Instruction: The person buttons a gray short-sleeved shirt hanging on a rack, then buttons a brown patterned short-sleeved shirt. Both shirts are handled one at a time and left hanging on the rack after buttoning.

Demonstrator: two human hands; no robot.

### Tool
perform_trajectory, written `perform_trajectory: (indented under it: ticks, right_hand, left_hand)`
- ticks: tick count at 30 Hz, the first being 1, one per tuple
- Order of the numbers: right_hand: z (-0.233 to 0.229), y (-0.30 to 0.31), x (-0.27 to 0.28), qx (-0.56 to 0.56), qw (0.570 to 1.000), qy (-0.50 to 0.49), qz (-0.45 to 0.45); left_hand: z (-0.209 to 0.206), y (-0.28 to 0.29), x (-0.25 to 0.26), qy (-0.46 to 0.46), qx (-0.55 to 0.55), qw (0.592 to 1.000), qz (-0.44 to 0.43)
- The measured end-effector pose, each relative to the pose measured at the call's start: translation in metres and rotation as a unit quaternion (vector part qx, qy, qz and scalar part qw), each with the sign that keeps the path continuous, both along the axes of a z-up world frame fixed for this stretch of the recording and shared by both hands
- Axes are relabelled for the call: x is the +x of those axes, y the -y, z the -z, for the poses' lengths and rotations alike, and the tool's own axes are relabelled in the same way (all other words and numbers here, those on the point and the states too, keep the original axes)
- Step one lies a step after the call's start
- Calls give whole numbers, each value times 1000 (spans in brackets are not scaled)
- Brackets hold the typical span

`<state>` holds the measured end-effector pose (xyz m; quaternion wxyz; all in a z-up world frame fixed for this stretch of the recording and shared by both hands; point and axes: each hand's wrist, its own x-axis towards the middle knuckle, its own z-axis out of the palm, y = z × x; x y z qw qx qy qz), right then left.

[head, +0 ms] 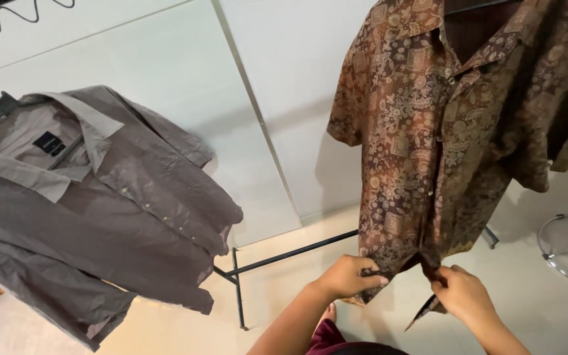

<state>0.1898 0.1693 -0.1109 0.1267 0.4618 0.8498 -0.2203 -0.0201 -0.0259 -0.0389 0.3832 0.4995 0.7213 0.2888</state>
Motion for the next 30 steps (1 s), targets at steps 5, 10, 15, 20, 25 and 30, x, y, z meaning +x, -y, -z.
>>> perform_trajectory:
  ticks: [5,10,15,20,25,30]
  right_hand:
    - [24,-2,5,31,999,-40,7]
    - [-32,28,-8,-121,980,-118,101]
    - [-36,43,-13,-196,953,-194,124]
    - [-45,54,-16,-174,961,-195,91]
    - [-58,69,-16,-122,954,-251,108]
    - [-30,60,-12,10,976,-214,30]
  left_hand:
    - [-7,7,-5,4,-17,1000,0]
    - [3,10,-8,-10,-4,1000,18]
    - [22,8,-6,-76,17,996,38]
    - [58,1,-4,-112,101,987,63]
    - [45,2,4,-107,172,976,75]
    - [42,2,7,-125,212,967,71]
